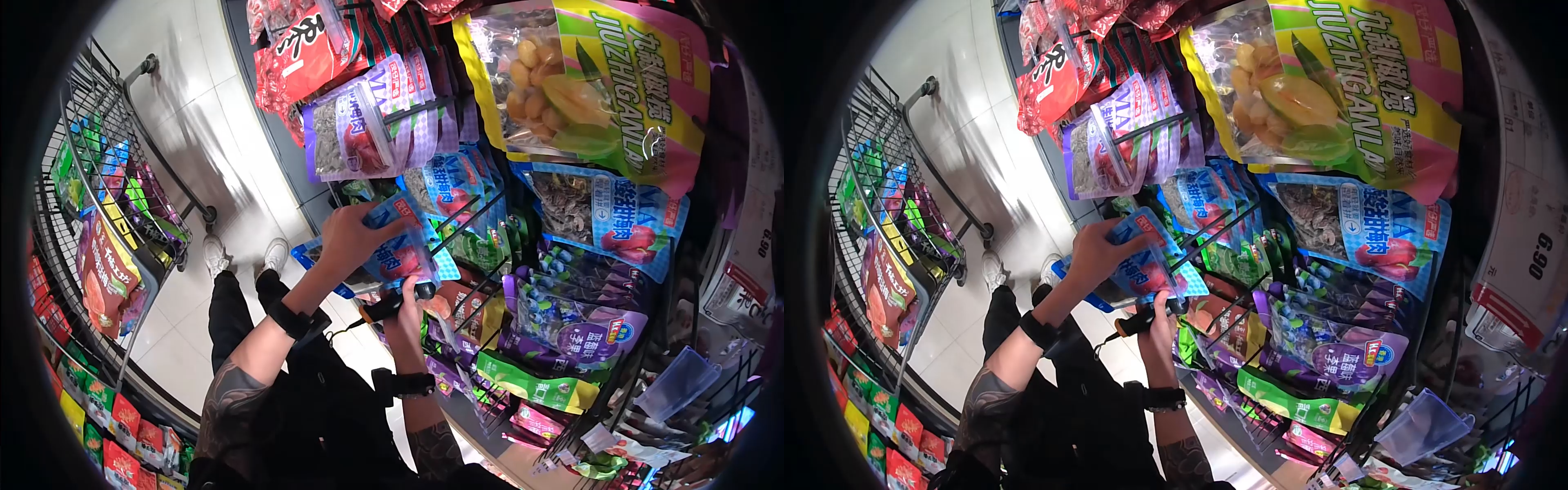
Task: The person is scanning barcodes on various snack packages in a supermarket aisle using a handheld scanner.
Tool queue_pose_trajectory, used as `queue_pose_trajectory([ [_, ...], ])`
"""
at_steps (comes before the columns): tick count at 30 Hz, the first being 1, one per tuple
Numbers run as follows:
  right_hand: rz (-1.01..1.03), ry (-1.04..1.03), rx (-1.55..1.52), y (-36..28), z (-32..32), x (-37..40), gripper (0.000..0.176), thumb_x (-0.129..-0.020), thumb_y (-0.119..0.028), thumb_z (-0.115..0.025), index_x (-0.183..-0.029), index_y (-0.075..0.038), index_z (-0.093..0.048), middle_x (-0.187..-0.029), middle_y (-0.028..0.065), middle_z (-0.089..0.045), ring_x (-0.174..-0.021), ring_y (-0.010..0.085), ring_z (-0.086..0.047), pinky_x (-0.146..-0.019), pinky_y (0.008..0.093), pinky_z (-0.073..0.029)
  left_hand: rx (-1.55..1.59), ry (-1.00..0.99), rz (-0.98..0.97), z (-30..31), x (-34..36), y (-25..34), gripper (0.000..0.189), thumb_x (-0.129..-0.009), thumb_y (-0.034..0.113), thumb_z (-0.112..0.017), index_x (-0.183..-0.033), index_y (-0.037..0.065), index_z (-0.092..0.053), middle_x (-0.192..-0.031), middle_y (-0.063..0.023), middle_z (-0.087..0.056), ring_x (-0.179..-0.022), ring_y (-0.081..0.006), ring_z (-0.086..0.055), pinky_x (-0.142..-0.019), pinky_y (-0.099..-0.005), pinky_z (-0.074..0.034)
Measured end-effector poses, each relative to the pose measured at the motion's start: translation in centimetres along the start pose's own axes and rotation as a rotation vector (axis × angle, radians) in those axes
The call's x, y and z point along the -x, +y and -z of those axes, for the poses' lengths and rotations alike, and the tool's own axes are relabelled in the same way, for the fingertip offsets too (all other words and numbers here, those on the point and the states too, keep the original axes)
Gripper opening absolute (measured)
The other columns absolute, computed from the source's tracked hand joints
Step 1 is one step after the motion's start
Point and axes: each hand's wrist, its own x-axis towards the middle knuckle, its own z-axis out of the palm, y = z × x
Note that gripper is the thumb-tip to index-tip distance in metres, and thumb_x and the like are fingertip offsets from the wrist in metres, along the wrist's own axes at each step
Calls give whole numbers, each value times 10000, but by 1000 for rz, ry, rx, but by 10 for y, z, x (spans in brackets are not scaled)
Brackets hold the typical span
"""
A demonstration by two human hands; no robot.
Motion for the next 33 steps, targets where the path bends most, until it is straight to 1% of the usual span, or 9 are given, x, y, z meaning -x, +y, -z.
queue_pose_trajectory([
  [4,49,-40,8,-6,-12,3,502,-904,-423,-619,-1234,-82,-456,-1087,43,-544,-934,179,-559,-834,359,-483,-49,76,-58,-5,-5,-6,490,-694,518,-777,-886,70,-726,-666,-80,-674,-596,-183,-659,-596,-327,-504],
  [9,72,-24,32,-18,-35,17,457,-926,-380,-604,-1254,-101,-452,-1150,29,-532,-984,164,-546,-855,332,-469,-53,43,-43,-5,-8,0,498,-696,538,-764,-837,63,-719,-661,-89,-669,-592,-206,-658,-595,-331,-501],
  [13,119,21,-6,-16,-27,0,368,-925,-349,-618,-1156,-85,-507,-1023,38,-573,-942,158,-567,-829,321,-479,13,37,-23,-12,-18,6,584,-672,637,-705,-869,88,-735,-692,-115,-670,-691,-303,-669,-683,-406,-508],
  [18,152,150,149,-8,4,-18,234,-911,-264,-654,-992,-72,-547,-837,26,-574,-825,141,-600,-743,306,-512,-54,67,-34,-40,-46,-1,602,-657,665,-706,-803,81,-725,-694,-122,-674,-672,-298,-671,-664,-404,-514],
  [24,26,25,443,24,6,48,257,-893,-63,-634,-1120,46,-581,-1063,155,-648,-981,255,-655,-839,377,-566,-76,164,-64,-79,-71,11,588,-626,686,-717,-736,108,-714,-670,-134,-660,-654,-330,-653,-625,-398,-511],
  [27,-54,-15,475,45,12,74,290,-862,-74,-678,-1092,78,-591,-1023,161,-663,-942,264,-671,-796,351,-583,-37,238,-86,-89,-75,20,616,-633,698,-711,-723,88,-704,-598,-138,-613,-604,-347,-627,-590,-390,-505],
  [30,-74,-17,546,53,14,94,318,-842,-143,-721,-1045,77,-616,-954,149,-675,-861,240,-688,-749,325,-579,-63,387,-166,-90,-67,29,649,-660,677,-711,-852,57,-695,-726,-150,-653,-717,-346,-645,-665,-397,-517],
  [31,-90,-20,568,57,19,97,337,-837,-164,-730,-1043,77,-617,-941,145,-677,-848,236,-689,-743,321,-575,-44,484,-236,-99,-67,22,731,-674,657,-717,-1042,31,-635,-965,-176,-659,-899,-353,-633,-775,-412,-512],
  [33,-149,-8,602,67,26,102,401,-818,-252,-755,-1032,63,-631,-886,129,-684,-798,220,-692,-724,303,-551,12,455,-227,-104,-65,0,801,-724,629,-683,-1210,14,-516,-1117,-231,-601,-1014,-384,-593,-855,-444,-492],
])
